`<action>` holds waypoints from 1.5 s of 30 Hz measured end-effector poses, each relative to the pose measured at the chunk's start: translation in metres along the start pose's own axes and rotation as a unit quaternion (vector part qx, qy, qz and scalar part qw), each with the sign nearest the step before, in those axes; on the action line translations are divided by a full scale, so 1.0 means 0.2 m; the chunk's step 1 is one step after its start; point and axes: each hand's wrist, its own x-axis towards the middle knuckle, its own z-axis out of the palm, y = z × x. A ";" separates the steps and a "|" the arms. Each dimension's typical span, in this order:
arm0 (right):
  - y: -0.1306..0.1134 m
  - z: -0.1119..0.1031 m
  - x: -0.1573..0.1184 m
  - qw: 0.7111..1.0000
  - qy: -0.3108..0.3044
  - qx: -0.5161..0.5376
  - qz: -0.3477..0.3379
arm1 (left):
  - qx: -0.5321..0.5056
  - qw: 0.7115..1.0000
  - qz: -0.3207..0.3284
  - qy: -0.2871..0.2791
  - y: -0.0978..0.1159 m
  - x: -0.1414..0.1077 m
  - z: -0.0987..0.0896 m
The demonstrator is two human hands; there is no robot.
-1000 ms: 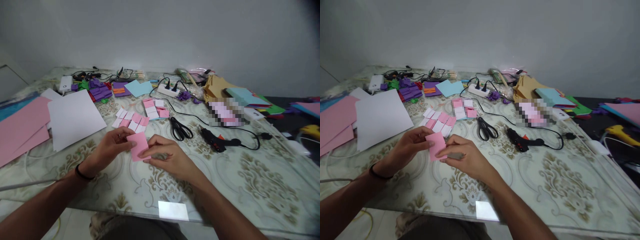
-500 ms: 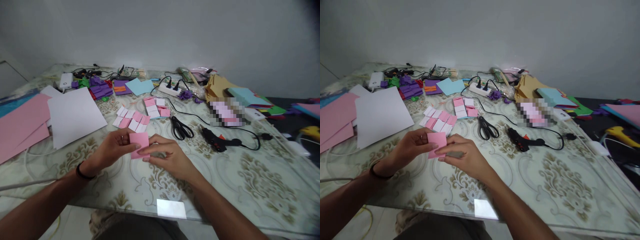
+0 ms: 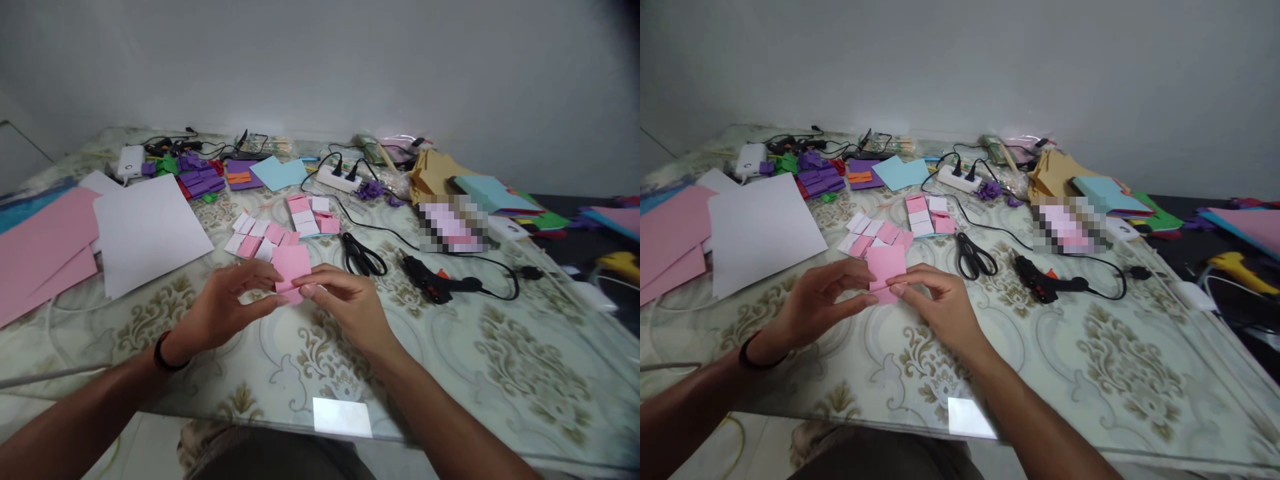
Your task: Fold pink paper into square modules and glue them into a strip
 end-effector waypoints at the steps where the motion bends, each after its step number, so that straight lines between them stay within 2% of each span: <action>1: 0.00 0.01 0.00 1.000 0.003 0.013 0.004 | 0.034 0.999 0.015 0.009 0.00 0.00 0.00; 5: -0.01 0.03 -0.01 0.998 0.025 0.051 0.021 | 0.092 0.994 0.052 0.040 0.00 -0.01 -0.01; 12: -0.01 0.05 -0.02 0.997 0.040 0.044 0.051 | 0.044 0.998 -0.005 0.053 0.00 -0.02 0.01; 17: -0.02 0.06 -0.02 0.994 0.067 0.066 0.062 | -0.018 0.995 -0.054 0.081 0.00 -0.02 0.03; 22: -0.01 0.08 -0.03 0.991 0.075 0.079 0.073 | -0.045 0.992 -0.056 0.107 0.01 -0.01 0.04; 26: 0.00 0.09 -0.03 0.985 0.083 0.119 0.091 | -0.055 0.992 -0.049 0.106 0.00 -0.01 0.05; 29: 0.01 0.09 -0.02 0.980 0.062 0.147 0.117 | -0.056 0.991 -0.047 0.108 -0.01 -0.01 0.05; 33: 0.00 0.08 -0.02 0.986 0.007 0.088 0.139 | -0.073 0.989 -0.059 0.111 0.00 0.00 0.05; 39: 0.00 0.08 -0.03 0.994 0.029 0.041 0.100 | -0.151 0.973 -0.170 0.034 0.00 0.01 0.04; 43: -0.01 0.08 -0.04 0.995 0.018 0.014 0.102 | -0.082 0.977 -0.189 -0.047 -0.03 -0.01 0.03; 45: -0.02 0.08 -0.04 0.995 0.009 0.001 0.101 | -0.043 0.979 -0.188 -0.063 -0.04 -0.01 0.02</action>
